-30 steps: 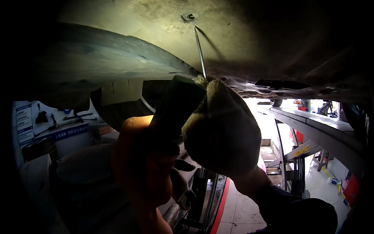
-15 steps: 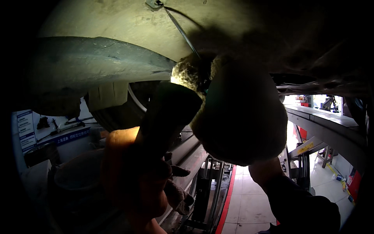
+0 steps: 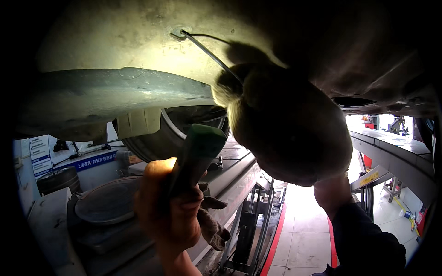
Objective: The person removes several bolts from the undercarriage of a car using a ratchet and socket. They then use a flashlight and a screwdriver to pry and remove plastic fasteners from the vehicle's underbody panels.
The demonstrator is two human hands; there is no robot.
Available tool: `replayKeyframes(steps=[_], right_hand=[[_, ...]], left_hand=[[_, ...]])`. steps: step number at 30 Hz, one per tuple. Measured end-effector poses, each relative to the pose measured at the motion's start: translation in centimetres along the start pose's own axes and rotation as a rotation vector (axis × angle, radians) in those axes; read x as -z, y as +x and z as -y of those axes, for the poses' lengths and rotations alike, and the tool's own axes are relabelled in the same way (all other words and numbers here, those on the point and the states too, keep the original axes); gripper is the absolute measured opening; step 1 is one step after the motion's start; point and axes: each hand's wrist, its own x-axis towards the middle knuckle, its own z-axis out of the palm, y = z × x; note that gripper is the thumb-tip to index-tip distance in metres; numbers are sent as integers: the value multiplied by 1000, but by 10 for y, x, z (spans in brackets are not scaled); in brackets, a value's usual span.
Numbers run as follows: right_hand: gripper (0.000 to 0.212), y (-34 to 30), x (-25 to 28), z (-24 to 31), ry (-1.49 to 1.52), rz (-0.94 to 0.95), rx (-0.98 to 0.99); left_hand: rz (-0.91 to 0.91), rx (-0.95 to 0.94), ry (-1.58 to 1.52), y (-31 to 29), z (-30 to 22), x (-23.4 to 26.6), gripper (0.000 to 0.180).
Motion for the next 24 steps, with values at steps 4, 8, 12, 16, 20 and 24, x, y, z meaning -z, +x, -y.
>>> replayKeyframes(steps=[4,8,12,16,20,24], right_hand=[[29,15,13,17,-54,22,-188],[27,23,13,49,255,18,-741],[34,27,13,59,401,-8,-927],[46,16,7,56,279,-48,-872],[39,1,-1,43,-31,-84,-562],[25,11,-3,57,-13,-78,-610]], left_hand=[[-35,31,-158,0,1,-10,31],[-30,24,-46,1,4,-4,33],[-24,20,-59,3,1,1,37],[-43,50,-81,2,5,-12,61],[-34,29,-93,3,3,-7,51],[-19,62,-185,-1,8,0,37]])
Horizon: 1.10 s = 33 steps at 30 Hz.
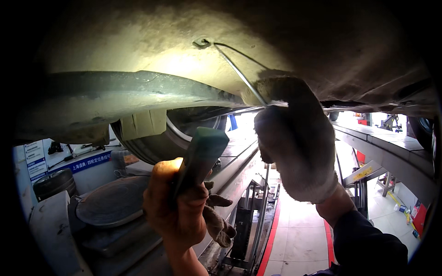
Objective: The person removes several bolts from the undercarriage of a car using a ratchet and socket. They then use a flashlight and a screwdriver to pry and remove plastic fasteners from the vehicle's underbody panels.
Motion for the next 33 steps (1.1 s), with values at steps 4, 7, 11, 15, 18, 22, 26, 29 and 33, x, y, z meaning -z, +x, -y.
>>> replayKeyframes(steps=[4,7,11,15,18,22,26,29,33], right_hand=[[16,4,5,2,-66,-23,64],[19,6,2,5,-6,-35,27],[23,7,-1,5,55,-34,-26],[25,9,1,18,79,-33,-149],[25,11,0,16,57,-31,-99],[17,20,15,-8,-245,64,293],[24,21,20,-17,-364,66,576],[25,22,23,-18,-477,53,615],[25,19,24,-15,-562,46,556]], left_hand=[[-32,-14,1,-3,0,-3,37],[-20,-37,14,-2,-2,-2,37],[-25,-16,-7,-2,-3,-2,40],[-24,-55,16,-3,0,0,41],[-25,-42,23,-4,-2,1,43],[-45,-6,-7,-3,-9,-2,46],[-29,-58,-58,5,-9,-7,43],[-1,-21,28,13,1,-11,56],[45,-20,-52,19,-1,-14,48]])
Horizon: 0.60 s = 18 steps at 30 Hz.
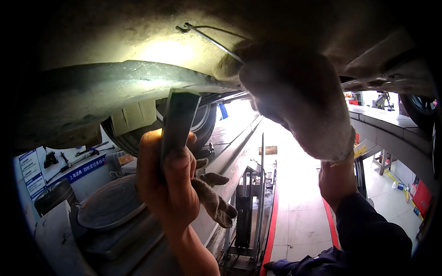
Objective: The person removes several bolts from the undercarriage of a car using a ratchet and socket. They then use a flashlight and a screwdriver to pry and remove plastic fasteners from the vehicle's underbody panels.
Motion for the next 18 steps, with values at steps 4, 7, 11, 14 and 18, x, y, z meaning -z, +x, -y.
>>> replayKeyframes(steps=[4,7,11,14,18], right_hand=[[28,-2,7,3,-140,14,73],[28,-1,6,4,-58,-35,-4],[27,2,-4,7,96,-176,-120],[28,0,-4,7,159,-193,-183],[28,-3,1,9,278,-182,-271]], left_hand=[[21,116,-236,-6,-2,-13,39],[43,141,-344,-9,6,-26,28],[-155,130,-244,11,6,-45,24],[-396,204,-449,28,-12,-86,19],[-488,267,-562,38,-27,-104,22]])
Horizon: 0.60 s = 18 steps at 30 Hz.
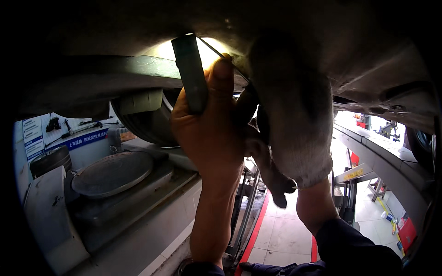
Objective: The person removes several bolts from the undercarriage of a car using a ratchet and socket. They then use a flashlight and a screwdriver to pry and remove plastic fasteners from the vehicle's underbody panels.
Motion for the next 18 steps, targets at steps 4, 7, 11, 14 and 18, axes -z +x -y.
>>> replayKeyframes(steps=[4,7,11,14,18], right_hand=[[29,5,24,14,151,144,-268],[30,10,41,28,328,327,-622],[25,-10,40,27,83,282,-392],[21,-20,34,17,-150,151,-165],[32,-12,39,28,-286,195,-179]], left_hand=[[-41,15,-82,-1,0,-13,19],[43,1,-45,1,-1,-2,19],[11,15,-55,-2,1,-9,19],[36,28,-107,-3,4,-15,20],[21,18,-125,-3,6,-22,27]])
